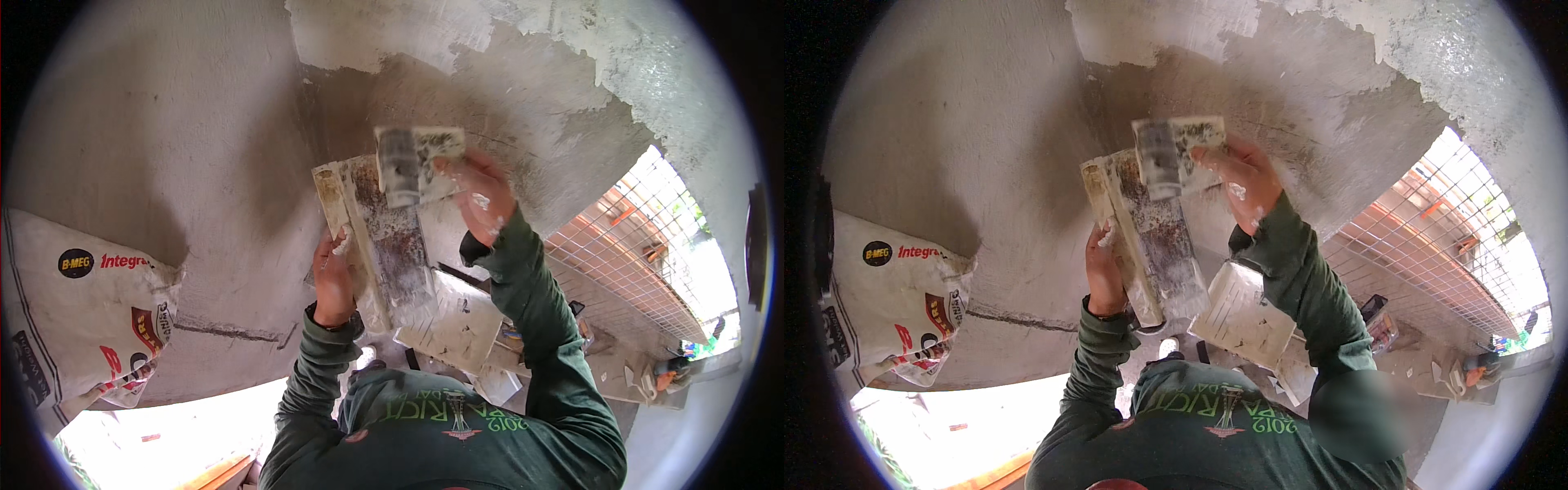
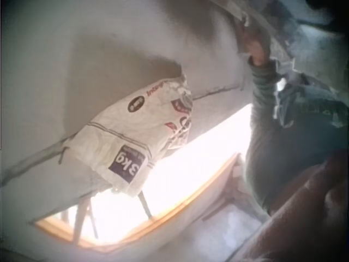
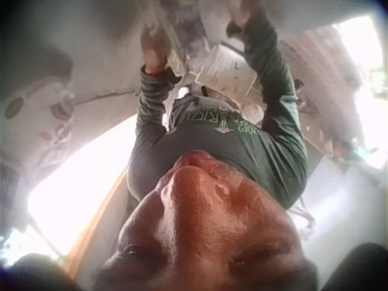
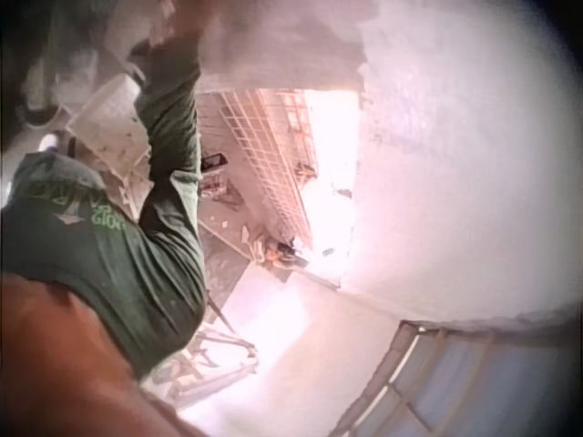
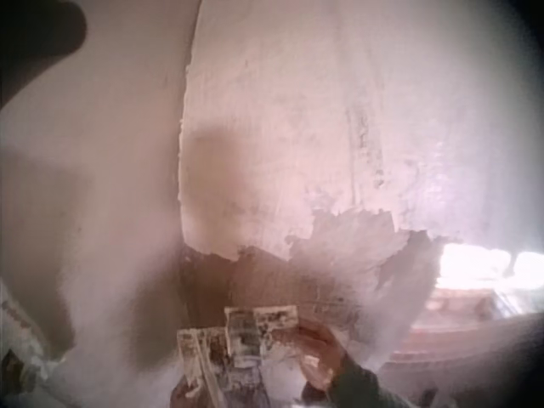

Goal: The person scoops plaster from a hawk with a trowel and applies it to the ceiling, smoothing the surface with repeated strokes. The person repeatedly reloads the trowel and continues spreading plaster across the ceiling area.

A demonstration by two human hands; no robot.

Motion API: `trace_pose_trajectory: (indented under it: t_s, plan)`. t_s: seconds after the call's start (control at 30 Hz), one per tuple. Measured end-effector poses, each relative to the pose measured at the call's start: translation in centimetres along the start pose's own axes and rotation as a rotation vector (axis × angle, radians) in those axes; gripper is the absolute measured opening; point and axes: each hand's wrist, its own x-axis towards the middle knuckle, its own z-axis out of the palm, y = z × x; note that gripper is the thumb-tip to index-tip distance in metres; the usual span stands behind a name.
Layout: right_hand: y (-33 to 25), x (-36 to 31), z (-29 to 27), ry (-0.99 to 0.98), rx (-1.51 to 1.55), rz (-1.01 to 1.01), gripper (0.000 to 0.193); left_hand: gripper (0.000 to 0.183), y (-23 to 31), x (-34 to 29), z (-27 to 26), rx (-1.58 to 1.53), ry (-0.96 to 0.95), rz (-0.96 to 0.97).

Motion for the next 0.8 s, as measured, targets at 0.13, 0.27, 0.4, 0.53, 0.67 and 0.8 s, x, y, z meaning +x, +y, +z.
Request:
trace_pose_trajectory:
  t_s: [0.13, 0.27, 0.4, 0.53, 0.67, 0.8]
  plan:
    - [4.5, -0.1, -4.4, 0.008, 0.282, 0.294, 0.026, 0.043, -0.5, 0.2, -0.4, 0.034, 0.095, -0.061]
    - [5.9, -2.4, -6.0, 0.199, 0.18, 0.286, 0.045, 0.038, -1.1, 2.3, -1.9, 0.063, 0.121, 0.004]
    - [7.5, -6.9, -8.5, 0.215, 0.138, 0.34, 0.031, 0.034, 1.4, 7.0, -0.3, 0.454, 0.061, 0.539]
    - [7.3, -11.0, -6.9, 0.322, 0.045, 0.448, 0.033, 0.031, 2.4, 15.5, -0.6, 0.942, 0.209, 0.964]
    - [9.7, -14.8, -7.8, 0.433, -0.049, 0.374, 0.034, 0.036, 2.9, 22.6, 0.2, 1.112, 0.302, 1.255]
    - [9.9, -17.5, -9.4, 0.514, -0.028, 0.532, 0.032, 0.045, 2.2, 26.0, 0.9, 1.23, 0.423, 1.305]
